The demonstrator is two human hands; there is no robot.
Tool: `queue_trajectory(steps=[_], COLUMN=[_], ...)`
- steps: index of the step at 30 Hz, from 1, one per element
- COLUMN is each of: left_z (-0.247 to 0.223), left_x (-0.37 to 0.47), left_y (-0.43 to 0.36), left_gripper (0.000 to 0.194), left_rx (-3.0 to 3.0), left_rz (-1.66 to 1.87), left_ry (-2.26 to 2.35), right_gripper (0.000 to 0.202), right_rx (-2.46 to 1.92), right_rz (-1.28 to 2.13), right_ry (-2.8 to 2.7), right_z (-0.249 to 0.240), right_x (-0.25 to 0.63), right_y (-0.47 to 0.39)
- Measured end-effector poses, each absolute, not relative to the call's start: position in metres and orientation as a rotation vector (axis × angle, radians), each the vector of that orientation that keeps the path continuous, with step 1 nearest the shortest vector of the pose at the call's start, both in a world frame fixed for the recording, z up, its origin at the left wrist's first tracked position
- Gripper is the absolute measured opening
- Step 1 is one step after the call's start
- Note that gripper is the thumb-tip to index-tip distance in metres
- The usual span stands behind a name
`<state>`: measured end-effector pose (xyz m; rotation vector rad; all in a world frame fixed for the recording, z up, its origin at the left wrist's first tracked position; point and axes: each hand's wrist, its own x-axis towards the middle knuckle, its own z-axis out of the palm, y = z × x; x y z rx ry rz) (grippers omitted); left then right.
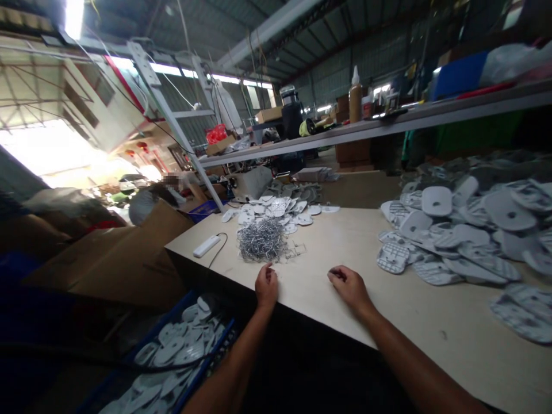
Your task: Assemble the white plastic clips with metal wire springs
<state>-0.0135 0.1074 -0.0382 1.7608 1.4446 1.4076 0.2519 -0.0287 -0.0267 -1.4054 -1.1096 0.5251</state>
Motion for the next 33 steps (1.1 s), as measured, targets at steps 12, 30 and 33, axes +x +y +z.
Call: queue_trajectory(steps=[12,30,33], left_z=[-0.036,-0.041,-0.044], left_x=[-0.021,-0.032,-0.032], left_y=[0.097,0.088,0.088], left_gripper=[0.024,0.028,0.027], left_rx=[1.986,2.197,2.201], left_rz=[1.534,1.524,1.509], left_ry=[1.227,1.165,1.151], right_gripper=[0.042,0.057,0.058], right_rx=[-1.424,-1.462,-1.445], right_rz=[0.617,0.900,0.963], right_ry=[-1.046,-0.774,-0.700], right_z=[-0.036,-0.046,-0.043], right_x=[0.248,0.261,0.261], right_y=[-0.030,-0.024,-0.022])
